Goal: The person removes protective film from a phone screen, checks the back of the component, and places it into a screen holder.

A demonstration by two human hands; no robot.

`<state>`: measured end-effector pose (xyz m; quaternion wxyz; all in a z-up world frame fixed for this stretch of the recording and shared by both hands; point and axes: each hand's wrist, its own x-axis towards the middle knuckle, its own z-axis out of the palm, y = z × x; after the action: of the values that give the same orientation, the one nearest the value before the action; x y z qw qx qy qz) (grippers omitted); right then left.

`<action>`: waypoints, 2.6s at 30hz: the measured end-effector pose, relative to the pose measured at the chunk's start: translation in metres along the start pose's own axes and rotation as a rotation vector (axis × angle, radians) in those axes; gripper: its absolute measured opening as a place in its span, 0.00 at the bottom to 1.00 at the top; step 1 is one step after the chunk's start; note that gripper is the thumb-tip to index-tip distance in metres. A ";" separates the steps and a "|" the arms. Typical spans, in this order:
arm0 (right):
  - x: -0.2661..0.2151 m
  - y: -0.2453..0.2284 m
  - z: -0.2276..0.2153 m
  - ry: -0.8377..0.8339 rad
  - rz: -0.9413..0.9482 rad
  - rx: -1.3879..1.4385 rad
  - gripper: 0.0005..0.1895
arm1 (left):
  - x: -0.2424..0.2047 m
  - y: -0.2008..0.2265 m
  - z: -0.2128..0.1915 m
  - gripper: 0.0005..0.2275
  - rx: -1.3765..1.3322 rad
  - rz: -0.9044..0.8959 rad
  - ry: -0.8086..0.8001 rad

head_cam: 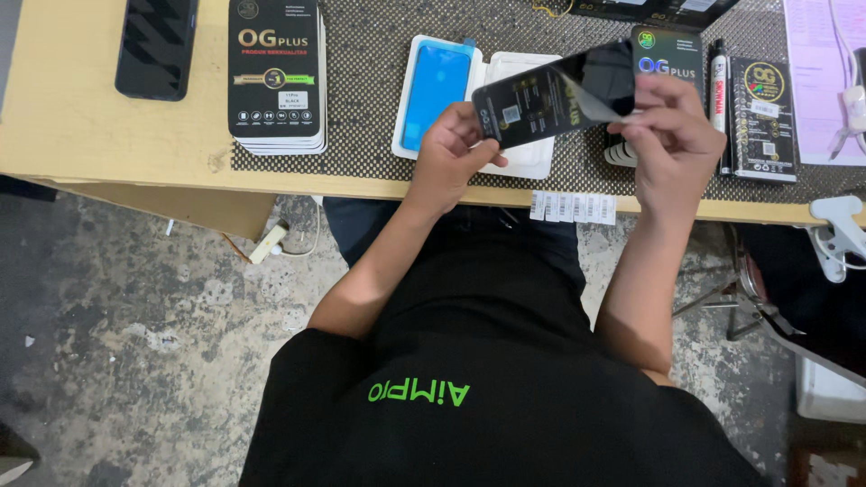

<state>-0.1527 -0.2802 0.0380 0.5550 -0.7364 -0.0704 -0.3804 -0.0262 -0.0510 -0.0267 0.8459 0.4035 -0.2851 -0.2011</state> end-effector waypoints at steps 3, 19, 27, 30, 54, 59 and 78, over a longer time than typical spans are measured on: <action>-0.008 0.006 -0.010 -0.046 -0.044 -0.059 0.05 | -0.001 -0.006 -0.003 0.15 -0.035 0.030 0.080; -0.017 -0.004 0.000 -0.013 0.197 0.172 0.01 | -0.001 0.011 -0.030 0.17 0.079 0.143 0.058; -0.024 0.038 0.016 0.219 0.445 0.395 0.12 | -0.004 0.006 -0.034 0.16 -0.051 0.147 0.050; -0.021 0.032 0.024 0.271 0.438 0.382 0.10 | -0.003 0.001 -0.034 0.16 -0.059 0.137 0.042; -0.017 0.020 0.043 0.111 -0.183 -0.077 0.04 | -0.004 0.016 -0.026 0.13 -0.047 0.115 0.023; -0.027 0.009 0.035 -0.005 -0.021 -0.099 0.06 | -0.011 0.039 -0.019 0.12 0.054 0.009 0.073; -0.025 0.025 0.009 -0.267 -0.104 0.228 0.05 | -0.005 0.019 -0.024 0.17 -0.014 0.246 0.114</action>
<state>-0.1527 -0.2737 0.0026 0.6002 -0.7080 -0.2243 -0.2970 -0.0127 -0.0234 -0.0252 0.8818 0.3702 -0.2826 -0.0745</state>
